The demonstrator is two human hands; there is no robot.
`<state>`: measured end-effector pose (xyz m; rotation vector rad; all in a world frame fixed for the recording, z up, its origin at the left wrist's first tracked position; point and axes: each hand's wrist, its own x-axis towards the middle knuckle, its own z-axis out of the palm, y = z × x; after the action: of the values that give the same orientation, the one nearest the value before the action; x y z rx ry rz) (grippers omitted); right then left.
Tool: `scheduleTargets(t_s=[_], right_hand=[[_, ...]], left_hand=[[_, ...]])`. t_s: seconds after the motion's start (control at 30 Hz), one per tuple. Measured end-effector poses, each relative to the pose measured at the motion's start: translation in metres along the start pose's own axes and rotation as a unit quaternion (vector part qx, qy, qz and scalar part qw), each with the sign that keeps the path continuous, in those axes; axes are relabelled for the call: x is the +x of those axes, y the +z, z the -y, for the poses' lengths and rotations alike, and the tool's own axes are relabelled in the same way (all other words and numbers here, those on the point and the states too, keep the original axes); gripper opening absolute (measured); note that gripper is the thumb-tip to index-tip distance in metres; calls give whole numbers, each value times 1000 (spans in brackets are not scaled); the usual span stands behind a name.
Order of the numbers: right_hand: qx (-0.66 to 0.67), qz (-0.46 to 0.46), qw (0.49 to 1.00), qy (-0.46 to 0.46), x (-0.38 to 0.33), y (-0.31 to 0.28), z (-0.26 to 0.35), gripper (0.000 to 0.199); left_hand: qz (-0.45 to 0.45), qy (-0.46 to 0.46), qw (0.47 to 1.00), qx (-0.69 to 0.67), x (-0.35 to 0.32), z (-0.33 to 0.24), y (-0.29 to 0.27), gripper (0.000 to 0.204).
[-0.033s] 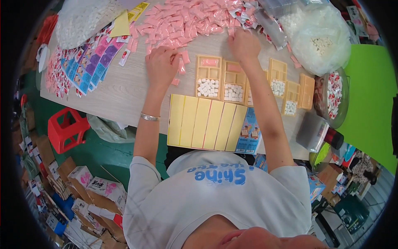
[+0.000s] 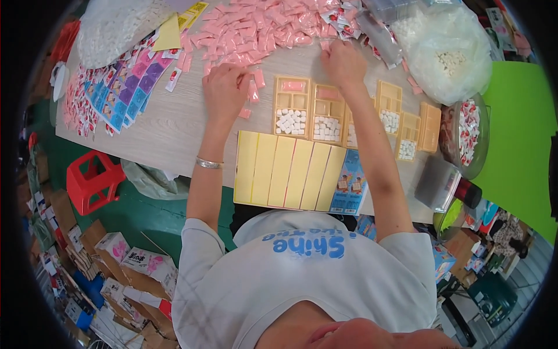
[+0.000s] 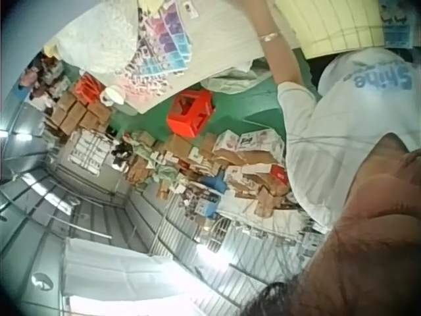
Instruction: Sorting small items into plastic trays and applying decorative labels.
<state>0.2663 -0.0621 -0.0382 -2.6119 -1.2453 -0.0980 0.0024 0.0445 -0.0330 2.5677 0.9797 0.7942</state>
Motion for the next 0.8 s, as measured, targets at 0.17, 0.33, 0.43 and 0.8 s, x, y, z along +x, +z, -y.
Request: scheduleTargets(t_s=[0.17,0.33,0.43,0.8], right_hand=[[142,-150,967,-148,-24,-30,-62,18],[271,128,953,-37,-68,-99,-102,14],[217,101,959,-149,-83,-88,-120,14],[628,305,703,131,-171,-121,-64,17]], left_hand=[[-147,5,984,-105,0,-15,-4,6],[-104,-54,948,-296,-24,-60,-10,11],[-94,39,959,-263,-33,-96,-3,16],[-93,320,932,-143,-56,-163,12,26]])
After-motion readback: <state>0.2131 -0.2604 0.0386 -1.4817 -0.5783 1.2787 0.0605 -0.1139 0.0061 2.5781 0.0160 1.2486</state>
